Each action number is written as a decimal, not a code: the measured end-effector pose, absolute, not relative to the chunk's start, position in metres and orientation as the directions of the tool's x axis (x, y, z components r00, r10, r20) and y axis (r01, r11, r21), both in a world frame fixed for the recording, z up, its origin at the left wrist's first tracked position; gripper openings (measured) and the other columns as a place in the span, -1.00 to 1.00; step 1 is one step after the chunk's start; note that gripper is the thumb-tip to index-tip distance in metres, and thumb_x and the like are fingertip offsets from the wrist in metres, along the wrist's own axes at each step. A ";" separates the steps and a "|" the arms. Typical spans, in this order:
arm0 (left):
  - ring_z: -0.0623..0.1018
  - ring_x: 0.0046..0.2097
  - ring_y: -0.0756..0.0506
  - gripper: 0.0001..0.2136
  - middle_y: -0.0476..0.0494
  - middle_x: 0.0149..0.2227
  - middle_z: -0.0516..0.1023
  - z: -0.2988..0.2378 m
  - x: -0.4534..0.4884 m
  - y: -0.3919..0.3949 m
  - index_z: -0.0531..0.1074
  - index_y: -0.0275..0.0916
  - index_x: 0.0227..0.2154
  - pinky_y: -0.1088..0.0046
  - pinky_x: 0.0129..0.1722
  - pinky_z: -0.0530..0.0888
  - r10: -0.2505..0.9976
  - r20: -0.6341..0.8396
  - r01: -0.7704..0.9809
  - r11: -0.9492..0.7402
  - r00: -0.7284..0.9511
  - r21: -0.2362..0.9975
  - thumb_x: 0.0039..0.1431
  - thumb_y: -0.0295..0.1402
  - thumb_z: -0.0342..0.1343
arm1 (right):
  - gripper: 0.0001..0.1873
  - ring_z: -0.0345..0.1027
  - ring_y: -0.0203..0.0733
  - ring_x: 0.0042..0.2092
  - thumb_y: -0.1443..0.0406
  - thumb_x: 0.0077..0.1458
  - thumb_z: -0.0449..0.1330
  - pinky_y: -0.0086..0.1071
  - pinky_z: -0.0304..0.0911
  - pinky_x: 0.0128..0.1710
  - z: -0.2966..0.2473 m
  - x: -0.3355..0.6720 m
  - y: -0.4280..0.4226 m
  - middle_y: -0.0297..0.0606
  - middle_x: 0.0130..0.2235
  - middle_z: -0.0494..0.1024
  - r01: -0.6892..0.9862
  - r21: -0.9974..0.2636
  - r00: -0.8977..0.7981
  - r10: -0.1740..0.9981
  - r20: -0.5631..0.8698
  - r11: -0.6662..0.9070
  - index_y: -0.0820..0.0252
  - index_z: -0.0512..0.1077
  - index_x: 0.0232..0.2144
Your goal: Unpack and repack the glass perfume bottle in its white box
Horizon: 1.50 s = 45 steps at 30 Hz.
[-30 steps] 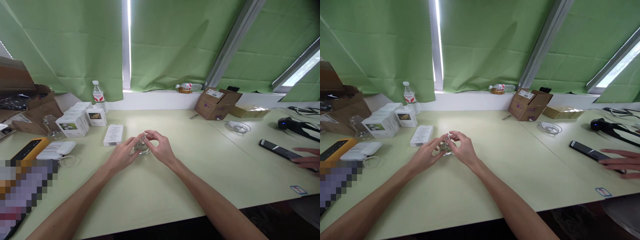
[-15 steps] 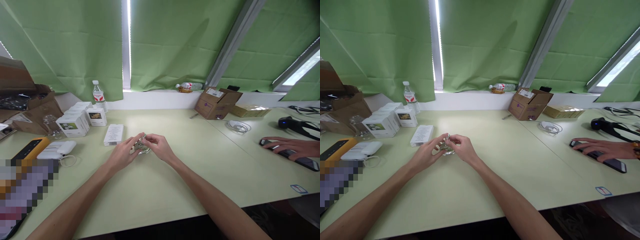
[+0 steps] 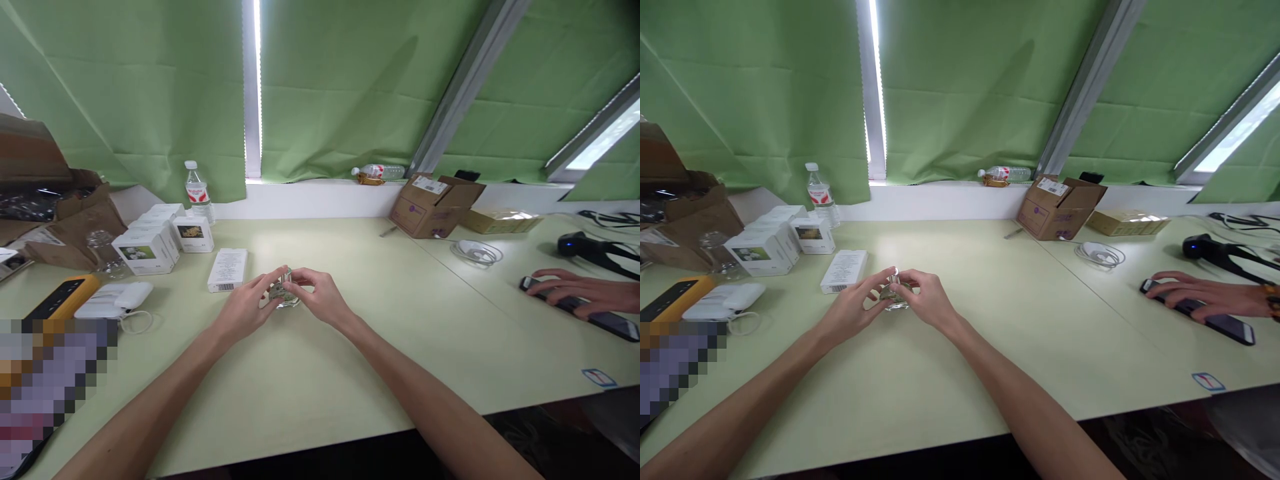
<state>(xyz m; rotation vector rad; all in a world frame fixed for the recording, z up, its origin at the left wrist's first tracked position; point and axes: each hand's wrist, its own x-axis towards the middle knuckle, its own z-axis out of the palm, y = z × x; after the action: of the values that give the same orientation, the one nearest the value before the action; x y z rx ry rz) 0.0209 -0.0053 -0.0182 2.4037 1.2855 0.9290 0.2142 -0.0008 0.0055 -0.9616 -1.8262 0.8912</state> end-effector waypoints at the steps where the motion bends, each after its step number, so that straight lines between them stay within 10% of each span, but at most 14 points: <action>1: 0.52 -0.18 -0.01 -0.49 0.08 0.01 0.47 -0.018 0.021 -0.005 0.07 0.16 0.22 0.43 -0.19 0.49 0.816 0.414 0.648 -0.574 0.403 0.501 0.24 -0.28 0.01 | -0.79 0.47 -0.21 -0.20 0.19 0.14 0.16 -0.29 0.36 -0.09 0.005 0.214 -0.001 -0.28 -0.24 0.59 0.257 -0.855 -0.329 0.872 0.362 0.451 0.16 0.50 -0.25; 45: 0.55 -0.24 -0.01 -0.54 0.02 -0.02 0.49 -0.017 0.022 -0.007 0.13 0.11 0.19 0.46 -0.27 0.51 0.804 0.432 0.653 -0.589 0.409 0.476 0.25 -0.28 -0.01 | -0.76 0.44 -0.20 -0.29 0.12 0.06 0.23 -0.31 0.34 -0.26 0.002 0.217 0.002 -0.32 -0.36 0.51 0.316 -0.856 -0.313 0.897 0.313 0.409 0.17 0.38 -0.39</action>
<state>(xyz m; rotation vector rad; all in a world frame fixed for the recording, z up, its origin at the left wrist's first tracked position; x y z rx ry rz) 0.0222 -0.0065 -0.0173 2.4330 1.2825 0.9415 0.2168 0.0021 0.0021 -1.0438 -1.8360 0.8819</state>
